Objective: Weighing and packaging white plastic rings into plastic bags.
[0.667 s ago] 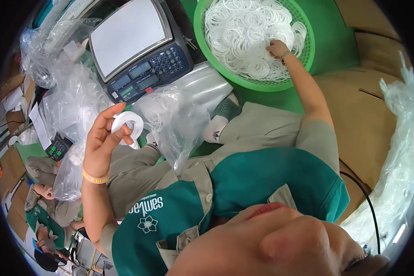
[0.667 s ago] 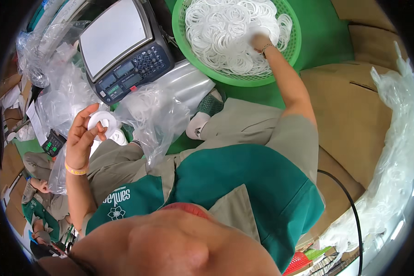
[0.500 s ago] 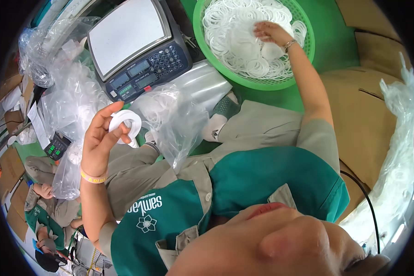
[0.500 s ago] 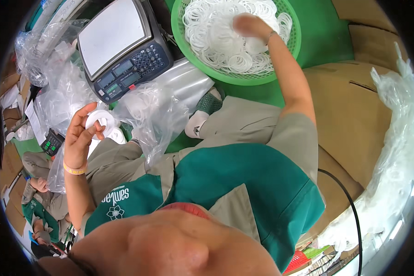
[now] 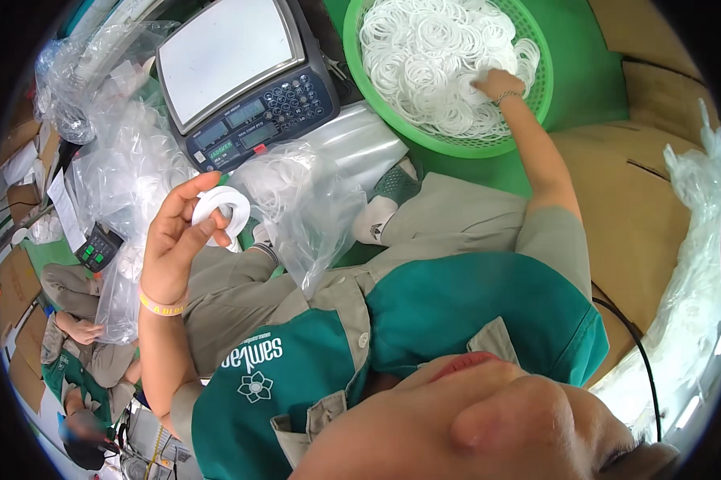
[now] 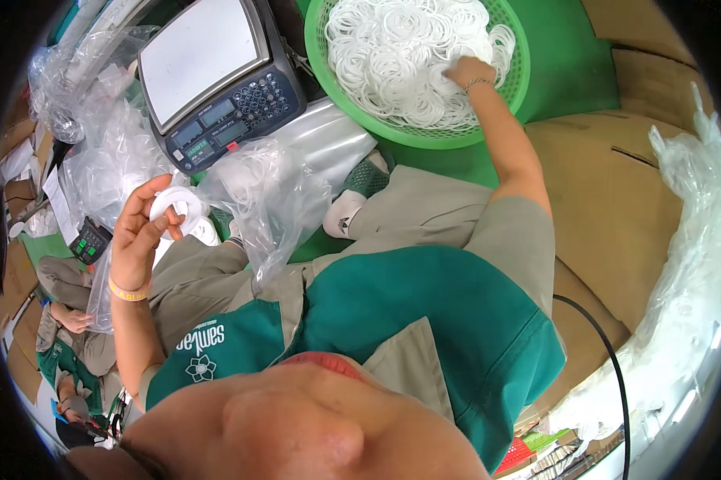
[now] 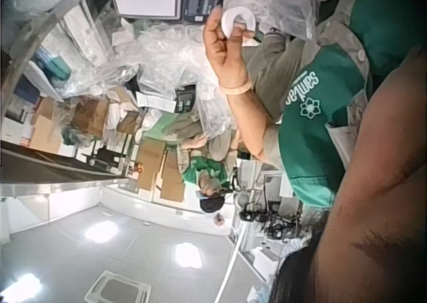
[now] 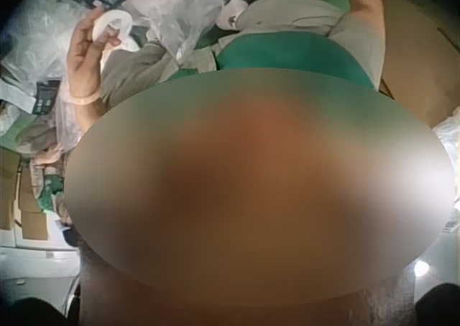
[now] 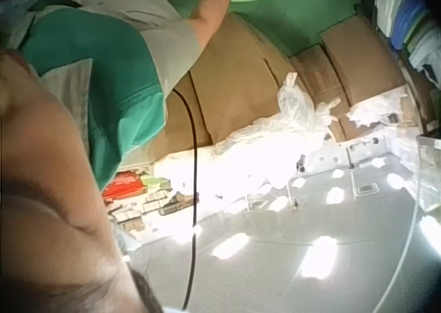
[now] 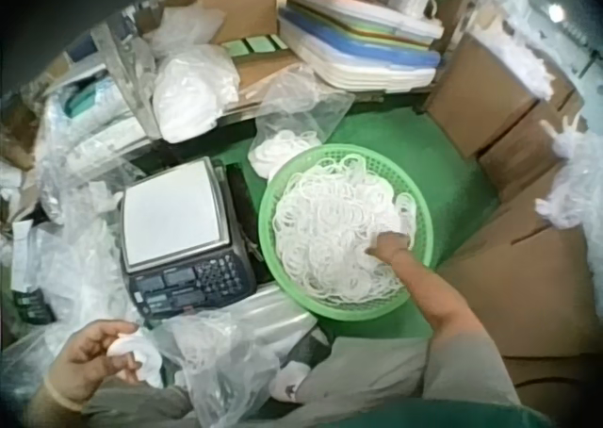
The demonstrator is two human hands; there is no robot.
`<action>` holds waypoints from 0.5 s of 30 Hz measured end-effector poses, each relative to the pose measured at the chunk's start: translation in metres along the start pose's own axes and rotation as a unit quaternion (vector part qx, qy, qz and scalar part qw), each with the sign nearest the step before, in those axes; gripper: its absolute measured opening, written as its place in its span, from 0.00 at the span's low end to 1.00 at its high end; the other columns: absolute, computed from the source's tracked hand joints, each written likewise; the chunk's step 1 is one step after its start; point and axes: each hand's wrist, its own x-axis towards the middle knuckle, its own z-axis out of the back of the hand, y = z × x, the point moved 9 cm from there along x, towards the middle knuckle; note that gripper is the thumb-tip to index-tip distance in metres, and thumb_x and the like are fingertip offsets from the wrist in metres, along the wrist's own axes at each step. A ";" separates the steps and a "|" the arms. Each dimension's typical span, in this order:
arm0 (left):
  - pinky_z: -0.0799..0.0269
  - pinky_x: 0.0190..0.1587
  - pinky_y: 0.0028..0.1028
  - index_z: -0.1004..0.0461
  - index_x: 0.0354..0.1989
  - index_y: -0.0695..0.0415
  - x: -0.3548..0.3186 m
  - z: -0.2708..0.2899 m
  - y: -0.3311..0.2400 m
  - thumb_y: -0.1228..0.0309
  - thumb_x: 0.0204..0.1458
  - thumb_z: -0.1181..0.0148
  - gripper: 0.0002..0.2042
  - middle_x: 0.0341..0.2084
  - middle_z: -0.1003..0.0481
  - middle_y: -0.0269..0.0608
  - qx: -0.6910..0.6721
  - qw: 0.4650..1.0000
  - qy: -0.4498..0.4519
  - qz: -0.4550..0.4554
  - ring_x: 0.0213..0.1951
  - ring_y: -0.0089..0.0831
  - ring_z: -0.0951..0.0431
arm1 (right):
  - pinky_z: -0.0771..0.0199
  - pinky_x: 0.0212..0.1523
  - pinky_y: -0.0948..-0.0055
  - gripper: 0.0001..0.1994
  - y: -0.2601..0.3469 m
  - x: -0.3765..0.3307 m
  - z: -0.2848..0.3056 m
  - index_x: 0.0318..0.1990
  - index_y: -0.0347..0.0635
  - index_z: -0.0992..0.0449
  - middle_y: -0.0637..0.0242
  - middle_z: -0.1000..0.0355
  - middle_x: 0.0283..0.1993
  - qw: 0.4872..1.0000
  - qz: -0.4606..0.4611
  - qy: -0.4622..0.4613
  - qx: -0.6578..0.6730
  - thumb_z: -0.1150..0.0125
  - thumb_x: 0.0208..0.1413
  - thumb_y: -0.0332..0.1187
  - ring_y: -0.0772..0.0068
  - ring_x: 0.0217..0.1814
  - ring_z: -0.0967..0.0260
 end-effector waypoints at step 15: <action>0.37 0.33 0.18 0.41 0.50 0.64 -0.001 0.004 0.016 0.82 0.46 0.56 0.19 0.28 0.32 0.36 -0.003 1.000 -0.005 0.017 0.26 0.20 0.32 | 0.30 0.18 0.73 0.16 -0.046 0.063 -0.039 0.41 0.40 0.30 0.64 0.30 0.29 0.917 0.028 0.061 0.393 0.50 0.40 0.31 0.71 0.22 0.32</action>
